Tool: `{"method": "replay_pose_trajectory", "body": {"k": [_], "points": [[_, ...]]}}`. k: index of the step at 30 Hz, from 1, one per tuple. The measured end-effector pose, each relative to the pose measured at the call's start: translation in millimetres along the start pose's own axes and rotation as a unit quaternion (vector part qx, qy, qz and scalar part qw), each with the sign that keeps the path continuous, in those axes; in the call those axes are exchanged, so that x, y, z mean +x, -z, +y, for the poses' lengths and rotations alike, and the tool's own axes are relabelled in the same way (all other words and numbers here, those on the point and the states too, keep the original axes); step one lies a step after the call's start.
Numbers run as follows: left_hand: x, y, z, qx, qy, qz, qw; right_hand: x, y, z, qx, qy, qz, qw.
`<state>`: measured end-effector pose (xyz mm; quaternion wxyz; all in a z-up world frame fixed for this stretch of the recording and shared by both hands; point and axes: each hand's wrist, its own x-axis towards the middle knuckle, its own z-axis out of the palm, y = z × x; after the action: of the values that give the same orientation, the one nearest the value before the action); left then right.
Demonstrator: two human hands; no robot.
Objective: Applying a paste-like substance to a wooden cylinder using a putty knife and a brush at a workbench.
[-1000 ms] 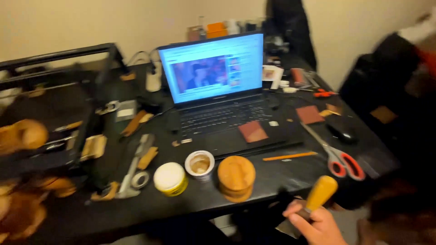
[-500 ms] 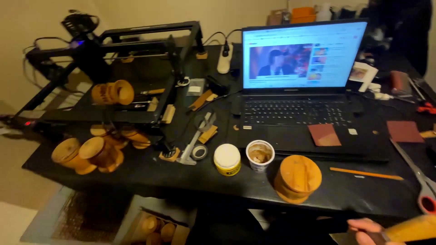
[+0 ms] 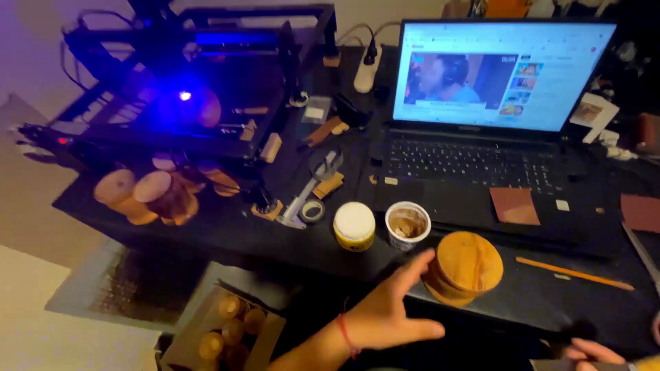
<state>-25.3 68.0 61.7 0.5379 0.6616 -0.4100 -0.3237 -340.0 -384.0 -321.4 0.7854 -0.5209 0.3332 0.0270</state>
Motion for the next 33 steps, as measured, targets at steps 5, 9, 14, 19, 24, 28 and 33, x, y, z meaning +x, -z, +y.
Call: {"method": "replay_pose_trajectory", "body": {"k": [5, 9, 14, 19, 24, 28, 33], "points": [[46, -21, -33, 0.008, -0.139, 0.01, 0.99, -168, -260, -134, -0.161, 0.219, 0.354, 0.895], [72, -32, -37, -0.069, -0.064, 0.041, 0.995, -168, -285, -172, -0.098, 0.361, 0.272, 0.886], [87, -36, -47, -0.083, -0.057, 0.046, 0.994, -143, -320, -222, -0.082, 0.377, 0.227, 0.894], [94, -41, -72, -0.114, -0.1, 0.081, 0.985, -107, -355, -245, 0.086, 0.436, 0.072, 0.893], [93, -37, -61, -0.138, -0.062, 0.066, 0.986, -104, -363, -255, 0.029, 0.418, 0.068, 0.905], [93, -34, -59, -0.111, -0.058, 0.051, 0.991, -95, -347, -249, 0.01, 0.435, 0.031, 0.9], [95, -30, -63, -0.098, -0.063, 0.043, 0.992, -96, -346, -263, -0.026, 0.427, -0.001, 0.904]]}}
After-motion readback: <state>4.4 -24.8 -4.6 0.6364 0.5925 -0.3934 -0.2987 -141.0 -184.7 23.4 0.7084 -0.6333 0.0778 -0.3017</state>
